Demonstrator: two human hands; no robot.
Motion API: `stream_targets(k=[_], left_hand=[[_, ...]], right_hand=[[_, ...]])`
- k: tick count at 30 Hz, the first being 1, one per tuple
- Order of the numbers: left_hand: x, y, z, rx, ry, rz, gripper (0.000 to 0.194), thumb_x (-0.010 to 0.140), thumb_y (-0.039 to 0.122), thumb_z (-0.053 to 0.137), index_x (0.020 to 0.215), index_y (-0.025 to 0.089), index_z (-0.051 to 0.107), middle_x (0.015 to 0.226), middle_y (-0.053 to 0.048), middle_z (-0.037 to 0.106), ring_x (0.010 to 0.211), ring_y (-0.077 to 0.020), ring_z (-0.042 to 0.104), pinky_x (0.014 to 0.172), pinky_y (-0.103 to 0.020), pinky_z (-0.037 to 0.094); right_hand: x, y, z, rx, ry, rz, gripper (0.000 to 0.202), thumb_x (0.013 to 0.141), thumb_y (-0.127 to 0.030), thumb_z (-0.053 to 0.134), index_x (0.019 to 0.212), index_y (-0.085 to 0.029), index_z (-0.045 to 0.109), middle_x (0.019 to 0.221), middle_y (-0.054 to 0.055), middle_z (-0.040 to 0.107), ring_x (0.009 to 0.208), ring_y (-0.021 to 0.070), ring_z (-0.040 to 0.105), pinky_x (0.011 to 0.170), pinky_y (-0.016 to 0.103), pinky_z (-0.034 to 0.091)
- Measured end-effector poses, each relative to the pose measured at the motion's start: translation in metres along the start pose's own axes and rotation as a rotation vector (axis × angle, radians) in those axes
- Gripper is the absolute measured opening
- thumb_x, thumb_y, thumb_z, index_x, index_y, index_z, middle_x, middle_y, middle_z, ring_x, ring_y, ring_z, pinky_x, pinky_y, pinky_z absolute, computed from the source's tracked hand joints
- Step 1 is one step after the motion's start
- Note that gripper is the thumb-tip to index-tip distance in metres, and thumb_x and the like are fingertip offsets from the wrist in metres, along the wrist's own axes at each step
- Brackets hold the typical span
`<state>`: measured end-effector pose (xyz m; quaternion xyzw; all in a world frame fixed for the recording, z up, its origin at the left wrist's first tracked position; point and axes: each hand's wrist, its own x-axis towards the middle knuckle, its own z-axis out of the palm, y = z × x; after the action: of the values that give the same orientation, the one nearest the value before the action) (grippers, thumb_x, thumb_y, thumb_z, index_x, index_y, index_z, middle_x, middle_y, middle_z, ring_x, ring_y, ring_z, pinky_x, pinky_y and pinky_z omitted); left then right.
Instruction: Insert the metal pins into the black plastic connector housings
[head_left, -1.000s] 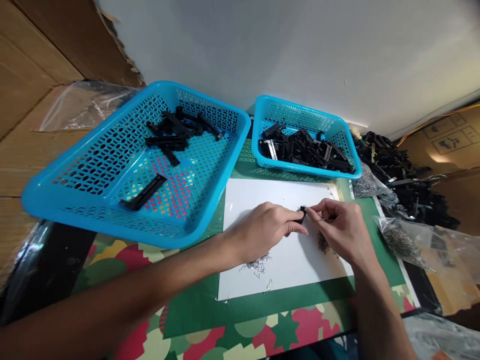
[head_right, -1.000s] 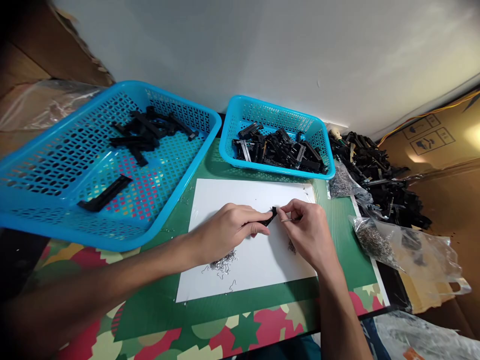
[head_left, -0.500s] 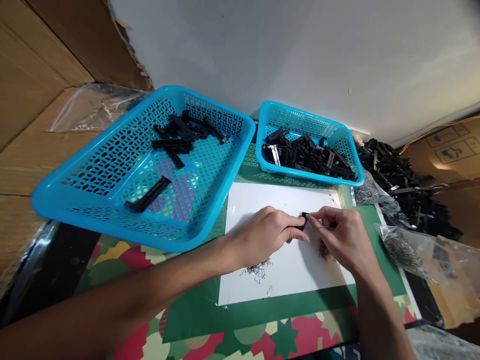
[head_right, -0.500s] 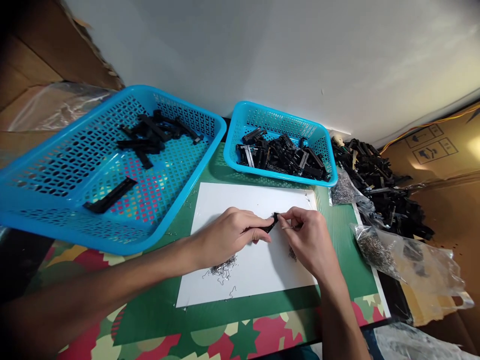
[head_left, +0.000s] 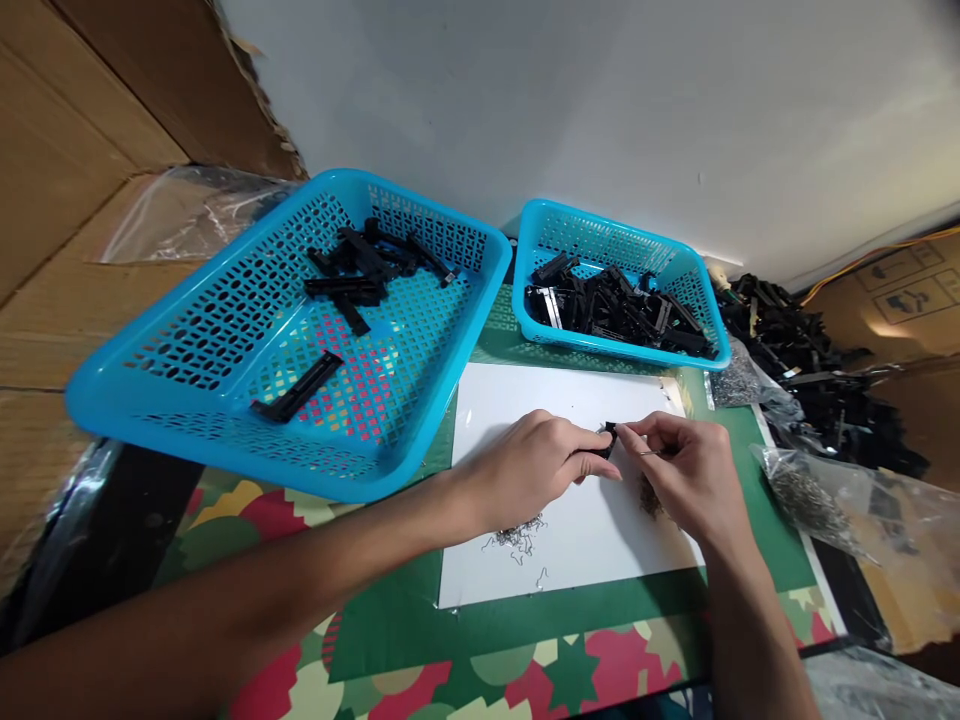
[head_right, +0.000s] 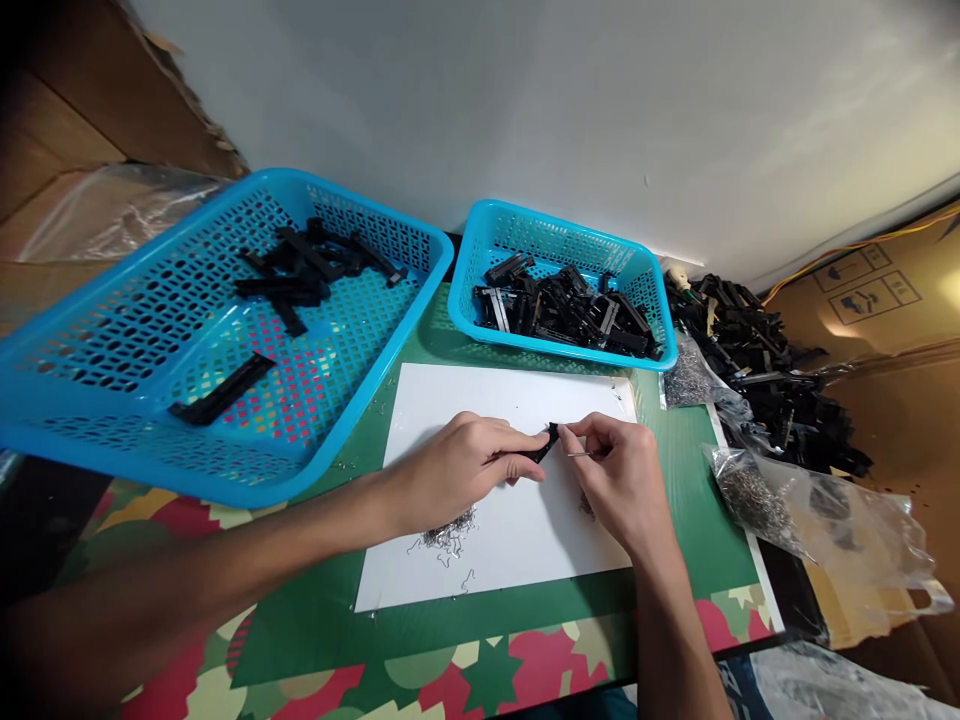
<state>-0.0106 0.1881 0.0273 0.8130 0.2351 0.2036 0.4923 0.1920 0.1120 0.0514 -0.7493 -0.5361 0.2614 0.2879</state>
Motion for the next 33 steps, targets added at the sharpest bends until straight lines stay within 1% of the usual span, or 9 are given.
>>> stream_targets(k=[3, 9, 14, 18, 21, 24, 27, 31, 33], left_hand=[[0.0, 0.0, 0.0, -0.017, -0.006, -0.014, 0.02, 0.103, 0.034, 0.067, 0.099, 0.02, 0.081, 0.075, -0.002, 0.074, 0.068, -0.0157, 0.067, 0.07, -0.026, 0.047], [0.0, 0.001, -0.001, -0.015, -0.001, -0.01, 0.02, 0.103, 0.034, 0.066, 0.108, 0.021, 0.081, 0.074, -0.002, 0.074, 0.067, -0.0155, 0.065, 0.069, -0.027, 0.047], [0.0, 0.0, 0.0, 0.0, 0.003, -0.031, 0.023, 0.103, 0.038, 0.066, 0.102, 0.02, 0.081, 0.074, -0.002, 0.074, 0.065, -0.0157, 0.064, 0.068, -0.028, 0.046], [0.0, 0.0, 0.0, -0.015, 0.003, -0.033, 0.02, 0.103, 0.032, 0.065, 0.099, 0.02, 0.081, 0.075, -0.002, 0.075, 0.067, -0.0158, 0.065, 0.069, -0.028, 0.046], [0.001, 0.0, 0.0, -0.052, 0.016, -0.034, 0.02, 0.103, 0.029, 0.065, 0.098, 0.019, 0.082, 0.075, -0.003, 0.076, 0.066, -0.0155, 0.066, 0.069, -0.027, 0.047], [0.001, 0.001, -0.001, -0.072, 0.024, -0.027, 0.02, 0.102, 0.03, 0.066, 0.098, 0.019, 0.082, 0.076, -0.004, 0.077, 0.066, -0.0158, 0.066, 0.068, -0.027, 0.048], [0.001, 0.001, -0.001, -0.087, 0.028, -0.039, 0.02, 0.102, 0.029, 0.066, 0.101, 0.019, 0.083, 0.078, -0.004, 0.078, 0.068, -0.0164, 0.068, 0.069, -0.027, 0.05], [0.001, 0.002, -0.001, -0.107, 0.028, -0.059, 0.02, 0.102, 0.027, 0.065, 0.106, 0.02, 0.083, 0.08, -0.004, 0.08, 0.07, -0.0171, 0.07, 0.068, -0.027, 0.051], [0.001, 0.002, -0.001, -0.119, 0.029, -0.058, 0.02, 0.102, 0.027, 0.065, 0.107, 0.019, 0.083, 0.081, -0.004, 0.081, 0.07, -0.0172, 0.071, 0.069, -0.028, 0.051]], right_hand=[[0.001, 0.0, -0.002, 0.007, -0.015, -0.004, 0.041, 0.089, -0.052, 0.071, 0.072, -0.015, 0.075, 0.05, -0.005, 0.041, 0.047, 0.0104, 0.032, 0.045, 0.025, 0.025], [0.001, -0.003, 0.0, 0.004, -0.002, -0.008, 0.041, 0.088, -0.053, 0.071, 0.07, -0.016, 0.074, 0.05, -0.005, 0.04, 0.046, 0.0103, 0.032, 0.044, 0.025, 0.025], [-0.001, -0.001, 0.003, -0.016, 0.019, -0.03, 0.042, 0.09, -0.051, 0.07, 0.066, -0.017, 0.068, 0.049, -0.005, 0.041, 0.048, 0.0105, 0.032, 0.046, 0.025, 0.027], [0.003, -0.003, -0.002, -0.033, -0.089, -0.056, 0.042, 0.094, -0.048, 0.066, 0.065, -0.017, 0.067, 0.051, -0.003, 0.046, 0.049, 0.0112, 0.037, 0.047, 0.025, 0.028], [0.006, -0.005, -0.009, -0.053, -0.177, -0.03, 0.039, 0.096, -0.047, 0.065, 0.072, -0.017, 0.07, 0.054, -0.002, 0.052, 0.048, 0.0115, 0.041, 0.046, 0.025, 0.028], [0.005, -0.005, -0.017, -0.063, -0.251, 0.011, 0.036, 0.099, -0.048, 0.062, 0.091, -0.017, 0.077, 0.06, 0.0, 0.062, 0.05, 0.0136, 0.05, 0.047, 0.025, 0.032], [0.001, -0.001, -0.023, -0.112, -0.24, -0.003, 0.035, 0.102, -0.045, 0.059, 0.111, -0.018, 0.08, 0.074, 0.004, 0.072, 0.06, 0.0171, 0.059, 0.052, 0.027, 0.041], [-0.001, 0.004, -0.028, -0.153, -0.133, -0.105, 0.034, 0.105, -0.039, 0.054, 0.111, -0.021, 0.082, 0.106, 0.01, 0.079, 0.085, 0.0227, 0.07, 0.068, 0.031, 0.052], [0.0, 0.005, -0.027, -0.14, -0.042, -0.164, 0.031, 0.103, -0.039, 0.058, 0.11, -0.022, 0.083, 0.113, 0.011, 0.078, 0.097, 0.0252, 0.072, 0.077, 0.034, 0.055]])
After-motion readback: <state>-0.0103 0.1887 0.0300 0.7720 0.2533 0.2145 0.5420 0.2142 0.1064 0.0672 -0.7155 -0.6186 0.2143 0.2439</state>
